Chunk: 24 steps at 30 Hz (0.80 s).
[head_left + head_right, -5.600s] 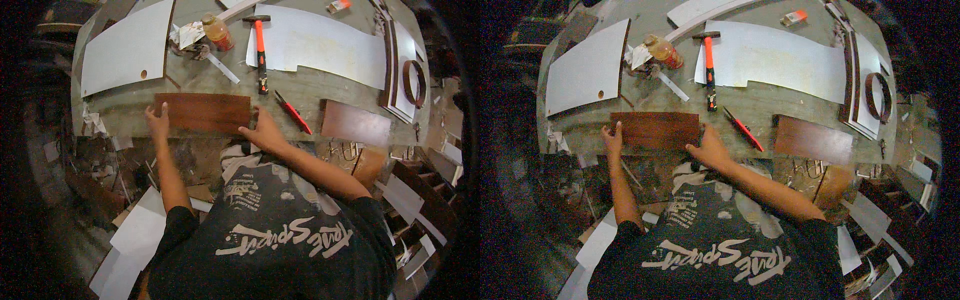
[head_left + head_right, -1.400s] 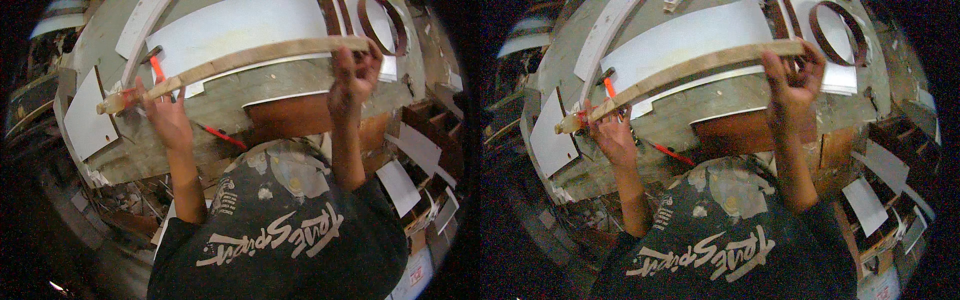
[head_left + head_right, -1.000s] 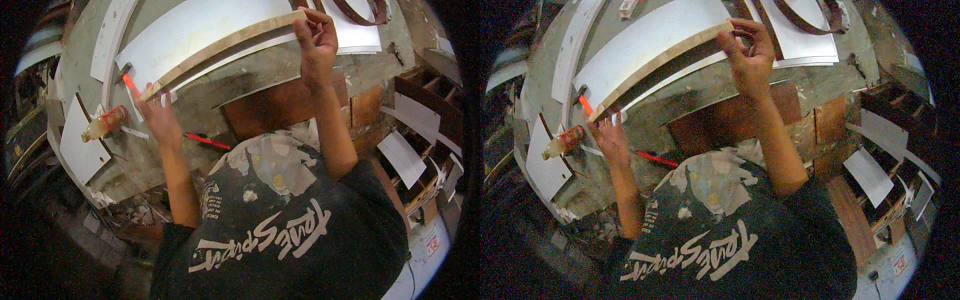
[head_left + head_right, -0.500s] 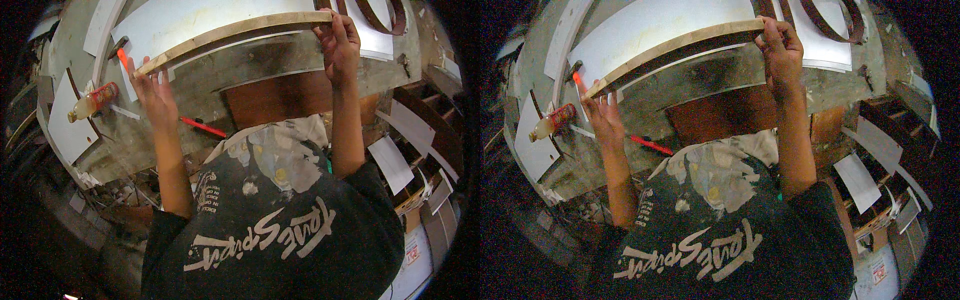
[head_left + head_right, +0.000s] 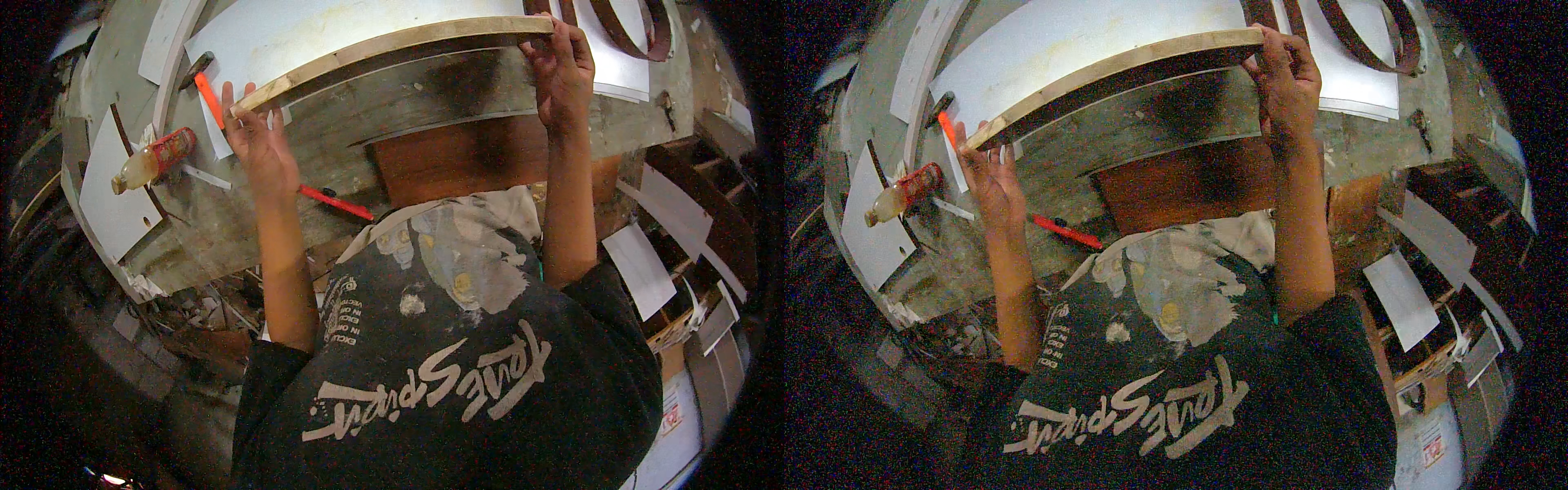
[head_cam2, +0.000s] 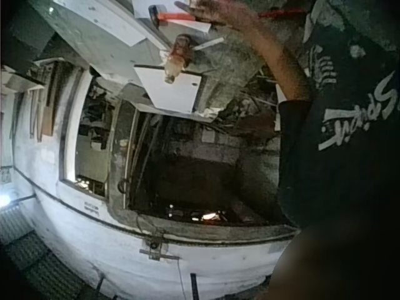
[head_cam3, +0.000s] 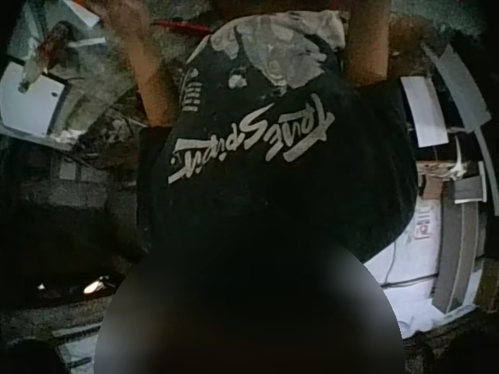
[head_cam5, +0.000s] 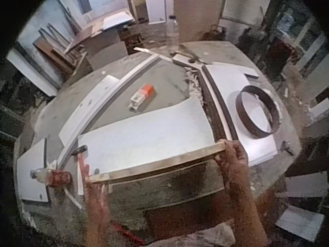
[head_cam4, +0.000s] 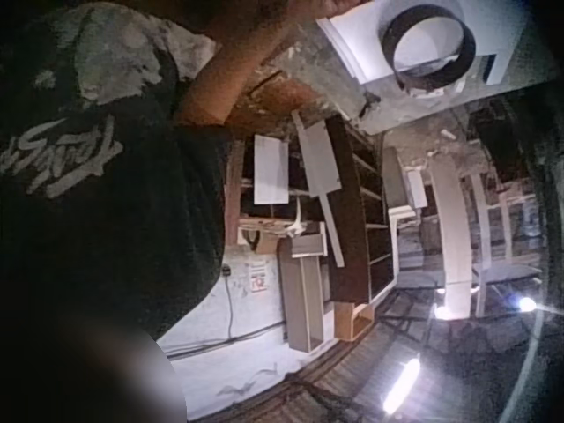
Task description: The person applies glue to a white rectangular board, aligns a curved wooden edge along its side, and uses a utility knife to trim the board to match the curve. The person repeats the process on another board, applying glue and cutting along the curved edge.
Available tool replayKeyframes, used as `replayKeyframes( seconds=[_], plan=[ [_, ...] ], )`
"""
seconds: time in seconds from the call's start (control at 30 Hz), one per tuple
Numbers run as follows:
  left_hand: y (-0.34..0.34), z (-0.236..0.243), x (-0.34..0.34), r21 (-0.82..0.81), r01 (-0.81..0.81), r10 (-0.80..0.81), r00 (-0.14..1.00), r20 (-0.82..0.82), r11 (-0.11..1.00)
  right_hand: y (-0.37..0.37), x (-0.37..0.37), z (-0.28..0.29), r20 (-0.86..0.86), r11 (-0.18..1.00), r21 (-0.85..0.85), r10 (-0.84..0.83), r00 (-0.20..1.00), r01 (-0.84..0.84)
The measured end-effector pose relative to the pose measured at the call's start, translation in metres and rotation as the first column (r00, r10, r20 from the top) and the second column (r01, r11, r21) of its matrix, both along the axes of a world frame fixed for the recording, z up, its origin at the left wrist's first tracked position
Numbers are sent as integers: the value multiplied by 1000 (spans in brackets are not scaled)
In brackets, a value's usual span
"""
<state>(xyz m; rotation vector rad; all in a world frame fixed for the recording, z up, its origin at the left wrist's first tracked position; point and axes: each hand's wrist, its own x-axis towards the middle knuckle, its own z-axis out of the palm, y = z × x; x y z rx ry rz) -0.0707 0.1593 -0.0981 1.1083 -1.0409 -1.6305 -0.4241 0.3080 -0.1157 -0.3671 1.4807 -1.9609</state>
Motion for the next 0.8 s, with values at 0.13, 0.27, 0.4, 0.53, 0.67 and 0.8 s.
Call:
replayKeyframes(
  seconds=[0.13, 0.27, 0.4, 0.53, 0.67, 0.8],
  plan=[
    [-1, -4, -1, -21, -4, 4, 1000, 4, 1000, 2, -2, -8, 52, 999, -33, -14, 999, 15],
    [-3, -7, -1, -15, -25, 24, 999, -45, 1000, 4, -5, -12, 54, 998, -61, 14, 998, -11],
    [-3, -11, 0, -25, -24, 23, 999, -39, 999, 2, -6, -11, 7, 999, -2, 32, 999, -32],
    [-5, -14, 4, -26, -11, 11, 1000, -27, 1000, -6, -5, -13, -42, 1000, -15, 16, 999, -16],
    [-7, -16, 5, -24, -17, 17, 1000, 10, 1000, -11, -9, -15, -62, 996, 90, 17, 998, -11],
    [-5, -14, 4, -15, -13, 13, 1000, 15, 1000, -12, -10, -18, -47, 986, 169, -1, 999, 9]
  ],
)
